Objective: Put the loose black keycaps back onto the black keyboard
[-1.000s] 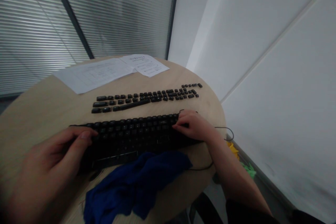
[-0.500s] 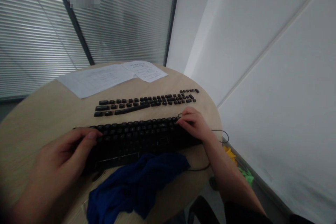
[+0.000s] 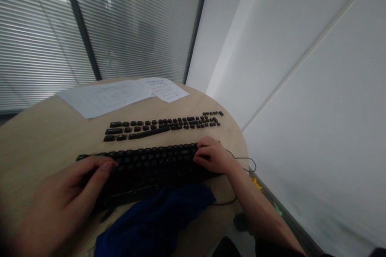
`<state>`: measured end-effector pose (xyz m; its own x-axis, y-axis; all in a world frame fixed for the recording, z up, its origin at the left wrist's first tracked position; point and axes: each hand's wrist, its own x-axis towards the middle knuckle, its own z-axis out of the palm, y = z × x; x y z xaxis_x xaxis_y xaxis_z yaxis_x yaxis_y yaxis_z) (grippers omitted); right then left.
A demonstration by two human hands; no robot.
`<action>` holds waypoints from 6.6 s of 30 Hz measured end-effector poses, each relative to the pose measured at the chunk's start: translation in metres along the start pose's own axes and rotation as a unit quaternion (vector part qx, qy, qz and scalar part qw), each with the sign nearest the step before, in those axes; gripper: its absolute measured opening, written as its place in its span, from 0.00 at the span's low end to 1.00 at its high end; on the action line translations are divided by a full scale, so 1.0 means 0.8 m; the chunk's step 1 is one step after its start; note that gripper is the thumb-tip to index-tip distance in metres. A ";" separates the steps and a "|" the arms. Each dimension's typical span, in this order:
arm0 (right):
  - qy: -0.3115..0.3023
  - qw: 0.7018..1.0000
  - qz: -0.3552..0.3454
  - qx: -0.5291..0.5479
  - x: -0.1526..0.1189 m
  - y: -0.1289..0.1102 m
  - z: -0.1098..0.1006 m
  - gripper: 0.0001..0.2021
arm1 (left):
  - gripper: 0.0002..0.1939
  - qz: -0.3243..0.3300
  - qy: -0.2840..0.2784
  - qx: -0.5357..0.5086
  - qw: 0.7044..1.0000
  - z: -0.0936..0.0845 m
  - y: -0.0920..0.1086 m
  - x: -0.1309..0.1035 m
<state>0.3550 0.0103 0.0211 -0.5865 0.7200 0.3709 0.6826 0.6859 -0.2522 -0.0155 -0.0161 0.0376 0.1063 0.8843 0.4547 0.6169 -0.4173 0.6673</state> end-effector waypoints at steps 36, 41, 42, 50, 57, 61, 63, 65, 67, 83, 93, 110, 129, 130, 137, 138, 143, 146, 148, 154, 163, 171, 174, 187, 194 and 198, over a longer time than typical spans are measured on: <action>-0.153 0.925 0.280 -0.208 0.170 0.241 -0.037 0.10 | 0.14 0.091 0.016 0.005 0.996 0.006 -0.008 0.001; -0.067 0.942 0.271 -0.189 0.163 0.203 -0.060 0.12 | 0.16 0.067 -0.003 0.004 0.998 0.006 -0.005 0.001; -0.050 0.945 0.266 -0.182 0.155 0.190 -0.064 0.13 | 0.16 0.064 -0.006 0.005 0.998 0.005 -0.005 0.001; 0.004 0.992 0.130 0.001 0.022 0.043 -0.063 0.11 | 0.18 0.050 -0.054 0.035 0.997 0.008 -0.004 0.003; -0.034 0.987 0.158 0.007 -0.027 0.001 -0.025 0.11 | 0.20 0.026 -0.075 0.065 0.995 0.014 0.001 0.008; -0.023 0.978 0.205 0.013 -0.024 0.006 -0.014 0.11 | 0.21 0.020 -0.078 0.076 0.994 0.013 0.003 0.010; -0.028 0.976 0.217 0.016 -0.022 0.008 -0.013 0.10 | 0.21 0.016 -0.077 0.085 0.993 0.013 0.003 0.010; -0.043 0.975 0.216 0.016 -0.020 0.008 -0.014 0.09 | 0.21 0.014 -0.080 0.088 0.993 0.014 0.003 0.010; -0.059 0.976 0.209 0.013 -0.019 0.007 -0.017 0.08 | 0.22 0.012 -0.083 0.087 0.993 0.014 0.003 0.010; -0.096 0.987 0.116 -0.053 -0.005 -0.003 -0.021 0.07 | 0.21 0.001 -0.102 0.084 0.991 0.014 -0.002 0.007; -0.107 0.971 0.212 -0.004 0.005 0.002 -0.017 0.03 | 0.22 -0.010 -0.103 0.083 0.991 0.011 0.001 0.009; -0.062 0.961 0.261 0.072 -0.031 0.016 0.001 0.10 | 0.21 -0.016 -0.096 0.092 0.991 0.012 0.000 0.008; -0.091 0.918 0.310 -0.231 0.105 0.205 -0.079 0.12 | 0.22 -0.023 -0.103 0.096 0.990 0.014 -0.001 0.010; -0.100 0.916 0.311 -0.232 0.110 0.219 -0.078 0.12 | 0.22 -0.027 -0.106 0.093 0.990 0.014 -0.001 0.010; -0.141 0.922 0.282 -0.227 0.130 0.265 -0.060 0.14 | 0.23 -0.046 -0.118 0.081 0.989 0.015 -0.009 0.006; -0.145 0.921 0.280 -0.227 0.132 0.268 -0.058 0.14 | 0.24 -0.042 -0.112 0.081 0.989 0.016 -0.010 0.005; -0.157 0.918 0.281 -0.229 0.140 0.275 -0.050 0.12 | 0.23 -0.021 -0.100 0.081 0.992 0.017 -0.015 0.000; -0.164 0.917 0.283 -0.229 0.144 0.273 -0.046 0.10 | 0.23 -0.015 -0.092 0.082 0.992 0.019 -0.017 -0.001; -0.164 0.917 0.283 -0.228 0.147 0.269 -0.045 0.09 | 0.23 -0.014 -0.088 0.087 0.992 0.021 -0.018 -0.001; -0.109 0.928 0.278 -0.224 0.154 0.230 -0.055 0.09 | 0.23 -0.016 -0.101 0.086 0.991 0.018 -0.017 -0.003; -0.040 0.985 0.146 -0.077 0.073 0.064 -0.102 0.08 | 0.23 -0.025 -0.120 0.090 0.988 0.013 -0.005 0.006; -0.102 0.980 0.171 -0.005 -0.015 -0.003 -0.055 0.06 | 0.23 -0.020 -0.119 0.104 0.987 0.015 -0.003 0.007; -0.086 0.976 0.202 -0.001 -0.024 0.005 -0.040 0.06 | 0.22 -0.001 -0.120 0.109 0.987 0.018 -0.004 0.007; -0.087 0.979 0.185 -0.014 -0.024 0.011 -0.030 0.07 | 0.22 -0.010 -0.128 0.110 0.986 0.017 -0.001 0.009; -0.130 0.972 0.196 -0.024 -0.018 0.013 -0.036 0.08 | 0.23 -0.013 -0.131 0.106 0.986 0.019 -0.003 0.010; -0.150 0.967 0.203 -0.040 -0.011 0.007 -0.041 0.08 | 0.23 -0.010 -0.130 0.105 0.986 0.020 -0.005 0.010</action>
<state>0.3780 0.0045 0.0460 -0.3547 0.9347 -0.0228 0.9076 0.3384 -0.2486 -0.0050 -0.0044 0.0292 0.2727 0.9269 0.2579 0.7658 -0.3714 0.5250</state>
